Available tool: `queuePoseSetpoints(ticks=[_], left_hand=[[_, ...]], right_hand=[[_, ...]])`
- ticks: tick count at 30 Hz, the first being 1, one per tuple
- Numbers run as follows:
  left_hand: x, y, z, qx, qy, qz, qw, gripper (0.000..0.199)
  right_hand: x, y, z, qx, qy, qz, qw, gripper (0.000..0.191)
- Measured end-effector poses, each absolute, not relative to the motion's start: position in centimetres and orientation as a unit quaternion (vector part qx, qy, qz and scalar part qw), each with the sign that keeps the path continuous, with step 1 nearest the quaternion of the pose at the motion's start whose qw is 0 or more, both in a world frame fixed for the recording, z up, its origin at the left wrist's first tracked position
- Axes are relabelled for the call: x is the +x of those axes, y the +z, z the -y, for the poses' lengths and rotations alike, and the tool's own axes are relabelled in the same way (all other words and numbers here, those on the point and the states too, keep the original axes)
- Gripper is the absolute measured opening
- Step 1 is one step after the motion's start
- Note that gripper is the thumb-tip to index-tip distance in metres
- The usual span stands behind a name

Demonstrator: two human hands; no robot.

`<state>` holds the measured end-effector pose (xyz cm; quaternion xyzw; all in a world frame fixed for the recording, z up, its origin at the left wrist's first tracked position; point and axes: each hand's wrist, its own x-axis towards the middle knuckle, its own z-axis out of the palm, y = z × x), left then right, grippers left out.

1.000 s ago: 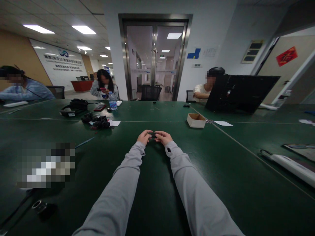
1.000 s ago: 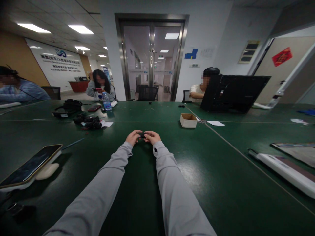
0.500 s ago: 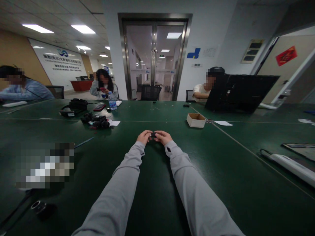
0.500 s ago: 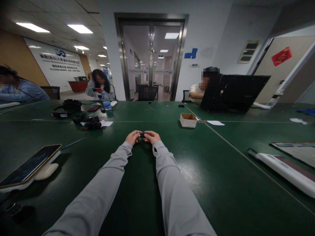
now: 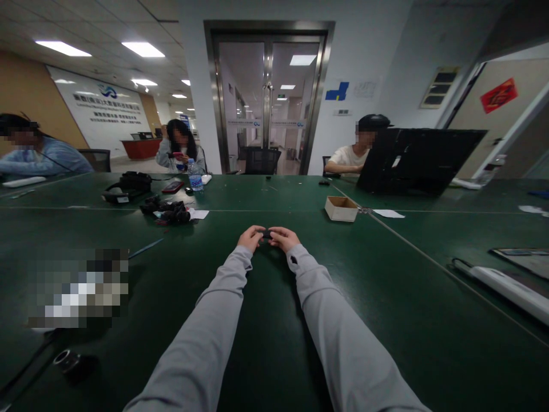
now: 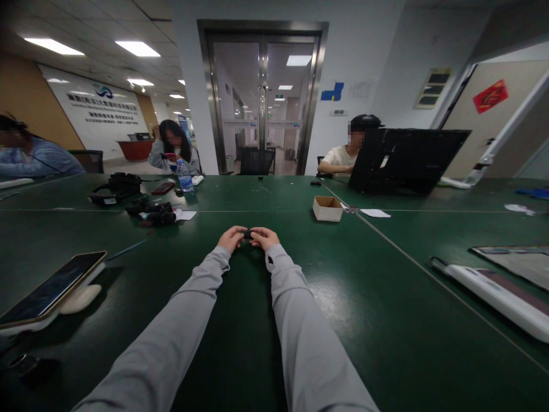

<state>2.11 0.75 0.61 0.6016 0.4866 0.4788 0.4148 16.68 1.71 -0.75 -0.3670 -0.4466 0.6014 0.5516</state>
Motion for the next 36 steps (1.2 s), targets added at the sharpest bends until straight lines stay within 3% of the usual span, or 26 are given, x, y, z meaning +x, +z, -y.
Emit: queuePoseSetpoints(ticks=[36], left_hand=[[2.0,0.3,-0.9,0.600,0.480,-0.488,0.414,0.027]], right_hand=[[16.7,-0.7,-1.7,-0.374,0.598,0.453,0.545,0.018]])
